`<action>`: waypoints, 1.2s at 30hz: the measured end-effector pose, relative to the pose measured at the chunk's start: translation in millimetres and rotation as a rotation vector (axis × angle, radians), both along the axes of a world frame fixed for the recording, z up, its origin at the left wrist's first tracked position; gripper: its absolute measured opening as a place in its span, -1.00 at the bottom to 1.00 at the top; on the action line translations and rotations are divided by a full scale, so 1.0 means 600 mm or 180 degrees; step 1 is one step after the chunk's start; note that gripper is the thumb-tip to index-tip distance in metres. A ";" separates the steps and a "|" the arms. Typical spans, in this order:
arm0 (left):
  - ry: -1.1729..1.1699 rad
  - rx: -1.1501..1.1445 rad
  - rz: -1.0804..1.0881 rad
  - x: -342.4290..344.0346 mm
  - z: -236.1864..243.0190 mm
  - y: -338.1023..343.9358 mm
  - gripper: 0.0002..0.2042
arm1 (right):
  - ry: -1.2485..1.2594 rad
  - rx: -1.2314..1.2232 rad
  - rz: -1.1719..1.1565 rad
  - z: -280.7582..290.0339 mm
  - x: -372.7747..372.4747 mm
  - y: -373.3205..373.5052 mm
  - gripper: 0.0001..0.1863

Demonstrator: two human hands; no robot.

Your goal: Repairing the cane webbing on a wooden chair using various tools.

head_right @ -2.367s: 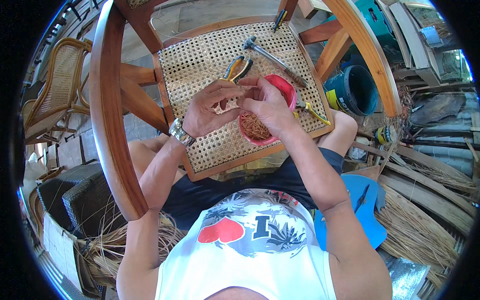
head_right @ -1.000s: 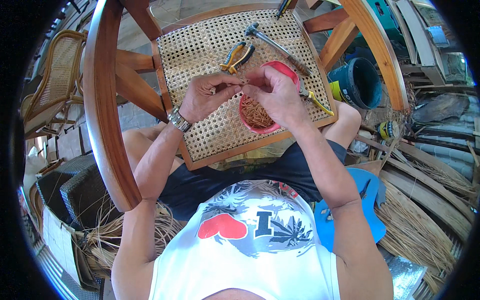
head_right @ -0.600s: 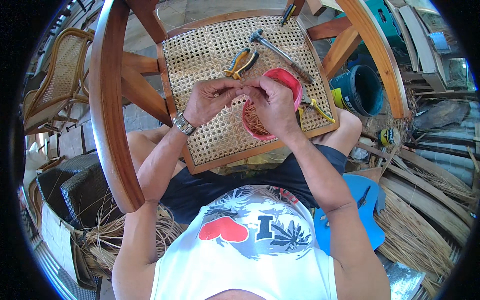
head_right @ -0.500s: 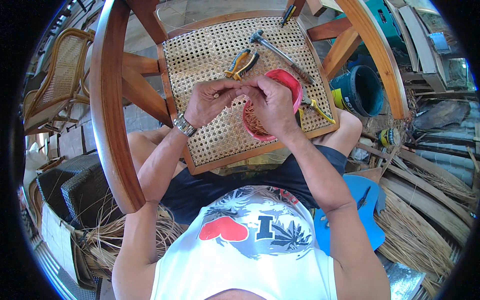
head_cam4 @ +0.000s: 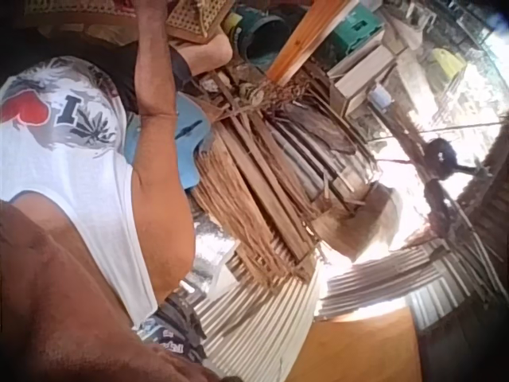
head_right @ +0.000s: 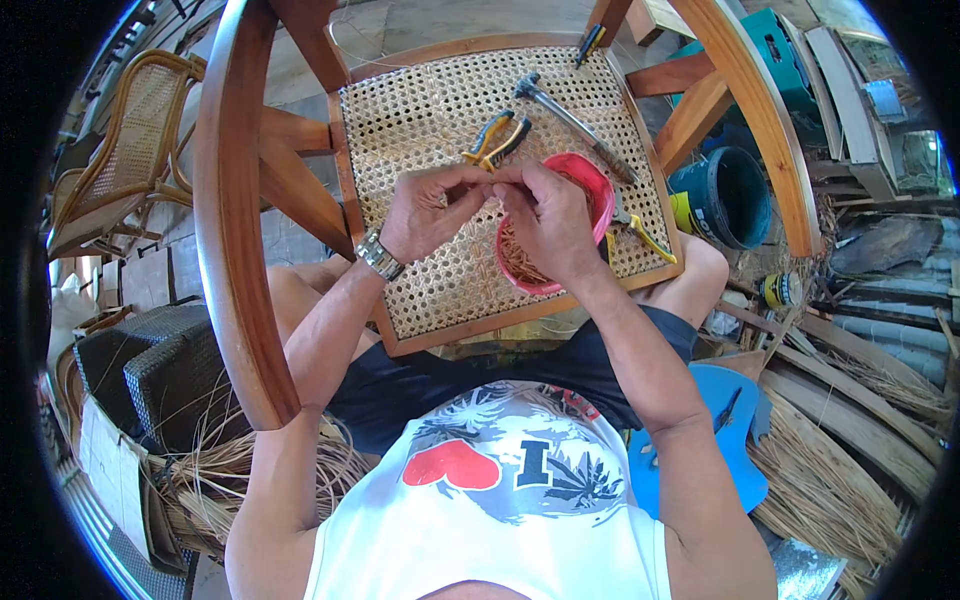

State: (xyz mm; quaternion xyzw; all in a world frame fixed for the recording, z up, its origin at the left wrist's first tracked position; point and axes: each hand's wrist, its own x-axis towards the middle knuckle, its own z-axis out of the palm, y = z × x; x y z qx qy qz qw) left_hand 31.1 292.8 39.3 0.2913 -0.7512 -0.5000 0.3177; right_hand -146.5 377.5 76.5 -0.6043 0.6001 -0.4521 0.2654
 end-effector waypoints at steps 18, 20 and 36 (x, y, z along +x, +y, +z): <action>0.0248 -0.0423 0.0190 -0.006 -0.008 -0.033 -0.80 | 0.0303 0.0121 0.0383 0.009 -0.020 -0.066 -0.91; 0.0230 -0.0201 0.0273 -0.009 -0.014 -0.041 -0.83 | 0.0389 -0.0021 0.0442 0.015 -0.024 -0.084 -0.91; -0.0195 0.0358 0.3565 0.007 -0.088 -0.317 -0.63 | 0.0519 -0.0024 0.0790 -0.082 -0.034 -0.407 -0.93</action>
